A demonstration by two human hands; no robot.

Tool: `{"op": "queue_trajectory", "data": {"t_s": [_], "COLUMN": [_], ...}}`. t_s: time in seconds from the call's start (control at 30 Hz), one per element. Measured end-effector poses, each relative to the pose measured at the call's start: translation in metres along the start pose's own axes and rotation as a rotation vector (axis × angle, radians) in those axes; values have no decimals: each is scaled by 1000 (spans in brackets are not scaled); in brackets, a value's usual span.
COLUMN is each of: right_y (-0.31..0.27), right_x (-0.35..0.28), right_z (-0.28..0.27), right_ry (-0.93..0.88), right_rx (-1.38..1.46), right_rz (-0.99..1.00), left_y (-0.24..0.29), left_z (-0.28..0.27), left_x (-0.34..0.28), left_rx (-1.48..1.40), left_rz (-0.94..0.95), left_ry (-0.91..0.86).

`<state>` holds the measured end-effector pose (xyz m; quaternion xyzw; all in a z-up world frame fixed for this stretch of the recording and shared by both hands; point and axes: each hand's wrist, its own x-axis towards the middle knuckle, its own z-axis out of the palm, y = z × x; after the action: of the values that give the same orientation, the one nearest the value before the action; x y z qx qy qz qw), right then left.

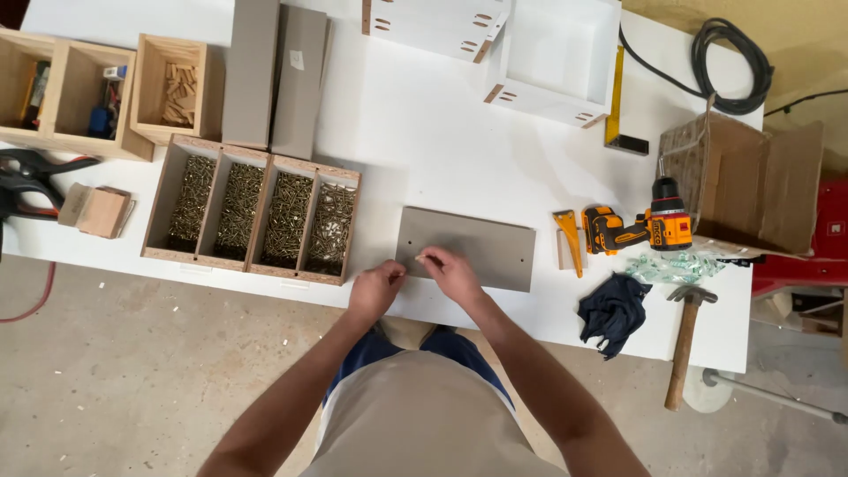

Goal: Assemble a wooden drawer by aligning panels and installing metal slides using a drill and hammer.

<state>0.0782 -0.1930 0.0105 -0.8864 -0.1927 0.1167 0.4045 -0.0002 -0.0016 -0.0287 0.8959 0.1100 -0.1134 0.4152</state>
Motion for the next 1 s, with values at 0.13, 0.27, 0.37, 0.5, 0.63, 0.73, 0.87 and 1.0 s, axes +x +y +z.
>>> {"op": "queue_trajectory", "data": {"t_s": [0.13, 0.27, 0.37, 0.5, 0.63, 0.73, 0.87, 1.0], "right_y": [20, 38, 48, 59, 58, 55, 71, 70], "right_x": [34, 41, 43, 46, 48, 50, 57, 58], "right_z": [24, 36, 39, 48, 50, 49, 58, 57], "right_ry": [12, 28, 32, -27, 18, -5, 29, -19], "right_rx": [-243, -389, -475, -676, -751, -823, -791, -627], "right_rz": [-142, -247, -297, -339, -401, -476, -569, -463], "left_y": [3, 4, 7, 1, -3, -3, -3, -2], "left_z": [23, 26, 26, 33, 35, 37, 39, 37], "left_x": [-15, -19, -21, -19, -18, -18, -16, -17], "left_rx": [364, 491, 470, 430, 442, 397, 412, 376], "left_rz": [228, 362, 352, 335, 338, 333, 361, 329], "left_ry": [296, 325, 301, 266, 271, 262, 297, 299]}}
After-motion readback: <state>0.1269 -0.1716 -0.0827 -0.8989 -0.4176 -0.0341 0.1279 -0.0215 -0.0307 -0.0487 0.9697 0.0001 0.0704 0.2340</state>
